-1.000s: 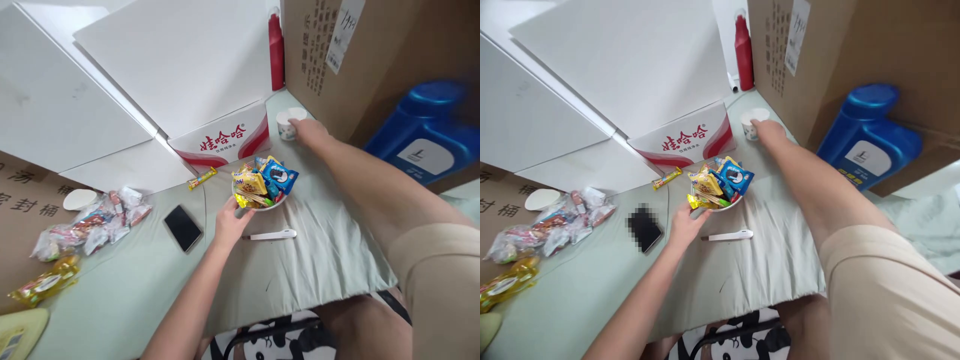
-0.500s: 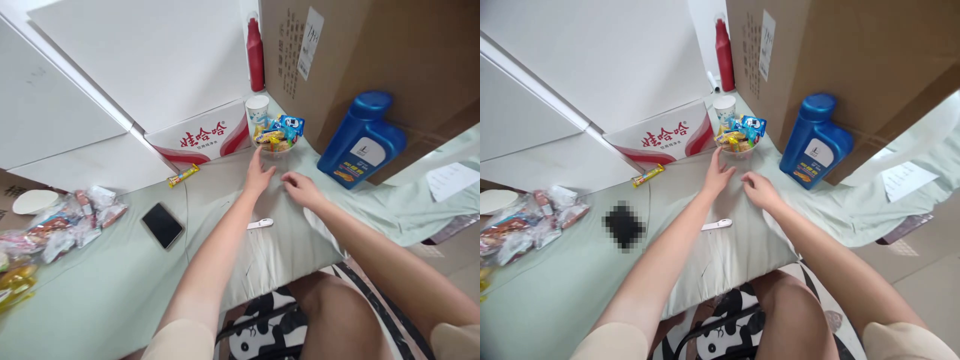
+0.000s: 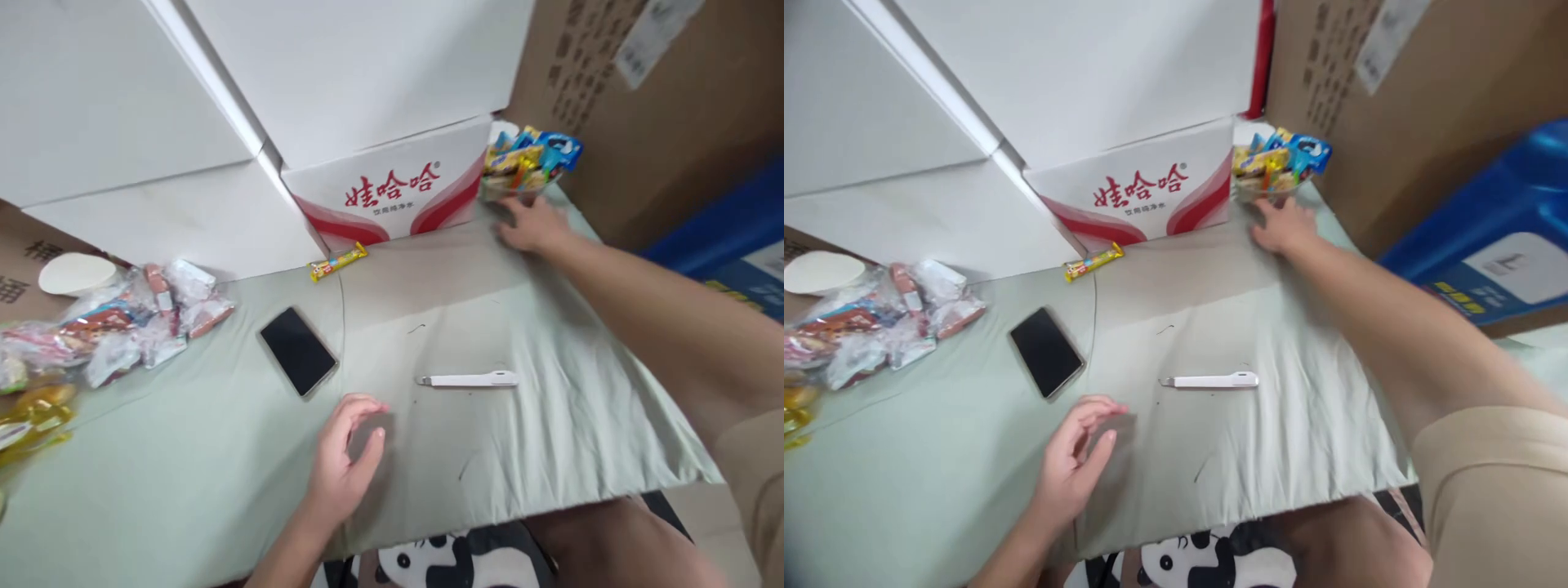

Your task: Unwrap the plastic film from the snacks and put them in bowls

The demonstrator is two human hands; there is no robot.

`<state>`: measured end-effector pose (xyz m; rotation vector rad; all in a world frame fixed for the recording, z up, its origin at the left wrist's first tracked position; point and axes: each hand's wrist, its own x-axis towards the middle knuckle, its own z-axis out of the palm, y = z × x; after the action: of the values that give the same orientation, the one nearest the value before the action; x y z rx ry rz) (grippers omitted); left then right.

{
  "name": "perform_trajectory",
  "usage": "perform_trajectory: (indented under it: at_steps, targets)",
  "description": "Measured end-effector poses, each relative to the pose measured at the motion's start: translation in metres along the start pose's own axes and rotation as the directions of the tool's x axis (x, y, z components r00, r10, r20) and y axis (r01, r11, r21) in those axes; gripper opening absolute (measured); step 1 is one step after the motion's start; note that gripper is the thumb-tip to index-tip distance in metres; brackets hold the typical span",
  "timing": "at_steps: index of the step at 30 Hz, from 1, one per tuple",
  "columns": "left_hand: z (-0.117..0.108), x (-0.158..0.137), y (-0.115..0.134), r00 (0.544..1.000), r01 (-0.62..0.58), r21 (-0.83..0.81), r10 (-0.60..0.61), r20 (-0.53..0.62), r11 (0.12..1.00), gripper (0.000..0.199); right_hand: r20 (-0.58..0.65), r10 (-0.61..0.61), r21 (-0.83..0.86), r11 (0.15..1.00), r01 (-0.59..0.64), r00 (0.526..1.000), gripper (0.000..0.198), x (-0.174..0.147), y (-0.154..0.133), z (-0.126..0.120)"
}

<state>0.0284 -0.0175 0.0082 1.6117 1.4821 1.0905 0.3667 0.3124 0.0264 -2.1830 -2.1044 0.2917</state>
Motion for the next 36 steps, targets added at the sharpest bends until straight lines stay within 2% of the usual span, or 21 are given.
perform_trajectory:
  at_steps: [2, 4, 7, 10, 15, 19, 22, 24, 26, 29, 33, 34, 36]
  targets:
    - [-0.008, -0.001, 0.0, 1.0, -0.007, -0.038, 0.006, -0.03, 0.999, 0.019, 0.086, 0.026, -0.029, 0.999, -0.024, 0.996, 0.07, 0.03, -0.007, 0.002]
    - [-0.012, 0.001, 0.002, 0.999, -0.017, -0.071, 0.014, -0.034, 0.997, 0.02, 0.17, 0.061, -0.041, 0.998, -0.055, 0.984, 0.069, 0.046, -0.016, 0.005]
    - [-0.018, 0.002, 0.008, 0.998, -0.013, -0.105, 0.006, -0.066, 0.994, 0.019, 0.167, 0.033, -0.045, 0.999, -0.026, 0.985, 0.065, 0.031, -0.025, 0.014]
    - [-0.024, -0.004, 0.014, 0.998, -0.007, -0.124, 0.0, -0.059, 0.992, 0.014, 0.075, -0.087, -0.017, 0.996, 0.088, 0.993, 0.062, -0.023, -0.02, 0.019]
    - [-0.034, -0.022, 0.021, 1.0, 0.004, -0.169, -0.009, -0.028, 0.986, 0.01, 0.025, -0.279, 0.103, 0.956, 0.275, 0.96, 0.059, -0.15, 0.02, 0.021]
    - [-0.039, -0.03, 0.024, 0.999, 0.016, -0.183, -0.024, -0.044, 0.983, 0.017, -0.039, -0.278, 0.182, 0.943, 0.28, 0.96, 0.051, -0.24, 0.039, 0.014]
    - [-0.053, -0.03, 0.025, 0.998, 0.032, -0.129, -0.038, -0.041, 0.991, 0.017, -0.049, -0.307, 0.174, 0.934, 0.311, 0.95, 0.045, -0.277, 0.024, 0.0]
    - [-0.073, -0.029, 0.022, 0.998, 0.06, -0.018, -0.06, 0.005, 0.998, 0.022, -0.01, -0.357, 0.153, 0.922, 0.354, 0.934, 0.044, -0.286, -0.006, -0.012]
    - [-0.097, -0.029, 0.017, 0.994, 0.099, 0.058, -0.102, 0.046, 0.993, 0.034, 0.039, -0.432, 0.125, 0.897, 0.425, 0.901, 0.043, -0.286, -0.053, -0.021]
    - [-0.13, -0.029, 0.004, 0.971, 0.206, 0.135, -0.219, 0.094, 0.969, 0.039, 0.07, -0.594, 0.105, 0.803, 0.587, 0.801, 0.04, -0.275, -0.146, -0.019]
    - [-0.156, -0.028, -0.017, 0.938, 0.282, 0.24, -0.32, 0.135, 0.929, 0.039, 0.028, -0.794, 0.11, 0.606, 0.788, 0.607, 0.044, -0.245, -0.287, 0.019]
    - [-0.16, -0.027, -0.021, 0.937, 0.27, 0.254, -0.314, 0.152, 0.929, 0.038, 0.026, -0.814, 0.104, 0.58, 0.808, 0.58, 0.046, -0.237, -0.322, 0.031]
    - [-0.166, -0.026, -0.029, 0.939, 0.244, 0.3, -0.302, 0.164, 0.922, 0.037, 0.014, -0.83, 0.093, 0.556, 0.826, 0.557, 0.05, -0.223, -0.389, 0.052]
